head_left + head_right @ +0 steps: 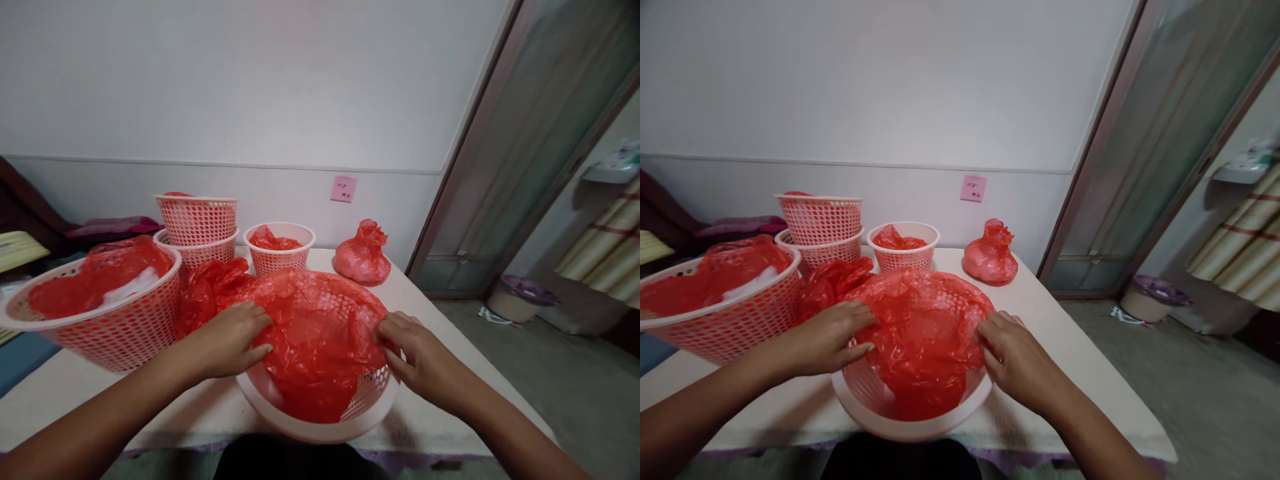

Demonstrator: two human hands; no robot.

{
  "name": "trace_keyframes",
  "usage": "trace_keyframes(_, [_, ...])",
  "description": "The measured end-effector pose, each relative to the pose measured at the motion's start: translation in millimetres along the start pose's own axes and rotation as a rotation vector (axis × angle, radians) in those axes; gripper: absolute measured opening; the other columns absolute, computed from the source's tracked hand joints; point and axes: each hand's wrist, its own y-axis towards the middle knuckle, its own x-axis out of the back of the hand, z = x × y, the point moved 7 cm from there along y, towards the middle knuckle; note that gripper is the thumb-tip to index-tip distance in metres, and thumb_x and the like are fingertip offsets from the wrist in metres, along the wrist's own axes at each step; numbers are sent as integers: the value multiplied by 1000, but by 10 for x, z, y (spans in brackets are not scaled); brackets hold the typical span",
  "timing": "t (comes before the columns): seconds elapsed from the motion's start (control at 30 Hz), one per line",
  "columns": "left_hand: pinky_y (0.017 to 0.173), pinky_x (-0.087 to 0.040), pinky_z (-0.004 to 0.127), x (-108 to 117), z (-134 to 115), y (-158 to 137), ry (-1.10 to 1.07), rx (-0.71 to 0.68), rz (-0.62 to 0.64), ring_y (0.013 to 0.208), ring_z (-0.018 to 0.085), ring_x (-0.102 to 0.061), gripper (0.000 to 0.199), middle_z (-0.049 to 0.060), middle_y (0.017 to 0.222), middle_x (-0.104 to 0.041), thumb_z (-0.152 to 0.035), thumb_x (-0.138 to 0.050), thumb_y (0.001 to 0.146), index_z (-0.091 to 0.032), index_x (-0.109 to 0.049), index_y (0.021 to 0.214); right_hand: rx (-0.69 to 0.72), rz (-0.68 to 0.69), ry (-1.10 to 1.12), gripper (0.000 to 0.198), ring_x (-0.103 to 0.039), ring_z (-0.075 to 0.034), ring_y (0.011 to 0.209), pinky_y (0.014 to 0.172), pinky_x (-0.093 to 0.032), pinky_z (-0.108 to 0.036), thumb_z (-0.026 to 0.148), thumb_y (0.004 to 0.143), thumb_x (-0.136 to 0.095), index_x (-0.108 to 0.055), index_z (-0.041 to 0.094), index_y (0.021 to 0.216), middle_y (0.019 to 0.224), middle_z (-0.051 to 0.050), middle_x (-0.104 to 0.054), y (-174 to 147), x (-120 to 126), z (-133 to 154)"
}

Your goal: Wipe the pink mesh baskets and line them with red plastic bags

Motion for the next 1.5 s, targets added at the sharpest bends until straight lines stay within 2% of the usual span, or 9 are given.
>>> trace_keyframes(0.27, [83, -46, 48, -134, 42, 110, 39, 56, 59, 90, 36, -61, 29, 16, 92, -69, -37, -62, 73, -15, -69, 91, 73, -53, 12, 25, -54, -23, 90, 81, -41, -39, 13, 82, -47, -60, 24, 99, 92, -6, -63, -4, 37, 6])
trace_keyframes(0.4, [75, -46, 43, -198, 57, 159, -4, 37, 68, 80, 32, -61, 18, 13, 83, -68, -26, -62, 68, -17, -68, 83, 80, 7, -36, 17, -52, -22, 84, 78, -40, -37, 13, 78, -49, -60, 23, 86, 85, -4, -62, 58, 30, 32])
trace_keyframes(0.63, [73, -41, 27, -96, -7, 26, -293, -112, 49, 76, 16, -54, 19, 1, 78, -59, -20, -43, 88, -20, -56, 74, 59, 73, -75, 14, -51, -20, 80, 77, -37, -36, 8, 76, -48, -56, 21, 77, 80, -3, -59, 83, -35, -2])
trace_keyframes(0.8, [66, -39, 26, -71, 121, -170, -468, 1, -38, 70, 14, -49, 23, 0, 78, -54, -31, -38, 95, -20, -52, 79, 68, 83, -30, 16, -54, -21, 85, 85, -38, -40, 13, 78, -52, -61, 22, 87, 86, -3, -62, 94, -51, 29])
trace_keyframes(1.1, [82, -44, 34, 63, -403, 131, -326, -104, -26, 92, 21, -59, 22, 6, 102, -65, -33, -47, 89, -21, -61, 102, 84, 154, -51, 13, -54, -19, 78, 85, -37, -40, 9, 75, -53, -57, 20, 68, 76, -2, -60, 238, -159, 106])
trace_keyframes(1.2, [83, -46, 36, -195, -381, 332, -339, 31, 122, 101, 26, -61, 47, 10, 119, -63, -49, -54, 81, -23, -56, 121, 111, 123, 50, 19, -51, -16, 72, 80, -38, -34, 3, 72, -49, -48, 21, 66, 70, 2, -56, 219, -157, 118])
trace_keyframes(1.3, [64, -47, 37, -547, -217, 419, -259, 169, 340, 79, 32, -65, 69, 16, 99, -70, -59, -70, 57, -15, -64, 110, 93, 83, 176, 20, -47, -14, 67, 70, -37, -28, 3, 74, -46, -43, 22, 68, 68, 4, -52, 139, -87, 75])
trace_keyframes(1.4, [48, -37, 30, -706, -106, 427, -215, 175, 424, 54, 24, -56, 47, 8, 66, -65, -49, -76, 46, -16, -69, 79, 83, 18, 255, 18, -47, -14, 67, 68, -38, -29, 9, 81, -44, -42, 22, 70, 68, 3, -50, 22, 19, 16])
trace_keyframes(1.5, [46, -30, 25, -668, -118, 406, -272, 101, 412, 51, 15, -47, 25, -1, 59, -56, -41, -70, 57, -20, -64, 69, 84, -85, 311, 15, -51, -16, 72, 72, -42, -31, 15, 87, -43, -46, 23, 75, 75, 0, -55, -92, 104, -39])
